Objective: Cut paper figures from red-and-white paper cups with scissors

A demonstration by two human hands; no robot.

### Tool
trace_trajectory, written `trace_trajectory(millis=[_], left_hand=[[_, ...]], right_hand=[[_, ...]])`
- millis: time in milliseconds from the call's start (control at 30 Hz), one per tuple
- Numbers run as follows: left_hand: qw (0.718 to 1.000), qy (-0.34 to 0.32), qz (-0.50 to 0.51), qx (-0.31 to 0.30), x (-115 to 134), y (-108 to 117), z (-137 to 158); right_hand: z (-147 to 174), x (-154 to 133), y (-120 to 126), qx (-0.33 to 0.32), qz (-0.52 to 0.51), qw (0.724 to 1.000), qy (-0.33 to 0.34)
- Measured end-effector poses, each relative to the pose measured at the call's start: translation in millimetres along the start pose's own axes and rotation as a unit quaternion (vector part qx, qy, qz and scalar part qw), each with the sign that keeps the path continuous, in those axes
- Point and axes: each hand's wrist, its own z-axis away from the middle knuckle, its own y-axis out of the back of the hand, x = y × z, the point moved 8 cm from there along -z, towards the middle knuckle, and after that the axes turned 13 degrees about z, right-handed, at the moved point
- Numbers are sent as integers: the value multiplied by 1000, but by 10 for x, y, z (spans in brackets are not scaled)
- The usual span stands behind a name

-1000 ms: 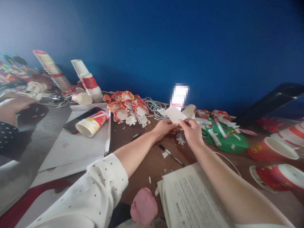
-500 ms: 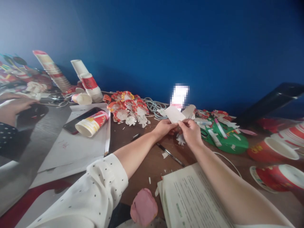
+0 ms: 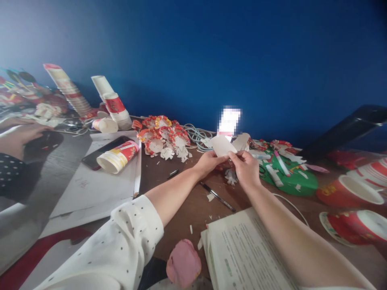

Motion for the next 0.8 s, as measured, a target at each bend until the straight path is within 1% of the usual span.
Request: trace_trajectory(millis=[133,233,333,533,667,800], left_hand=[[1000,-1,-18,15,-11,22,-6],[999,6,-39,27,-24,35,-4],[998,10,-52,18,-22,15,3],[998,24,-61,-1,-9,-21,9],[998,22,-61,11,-3,-1,5],[998,28,-63,3,-6,-27,20]], right_hand=[[-24,46,-12,-2,-18,1000,-9],[-32,39,-4,0,0,1000,9],[-27,21,13,3,17,1000,23],[-29,23,10,2,18,999,29],[-14,-52,7,4,44,997,69],[4,-136,25,15,78,991,106]])
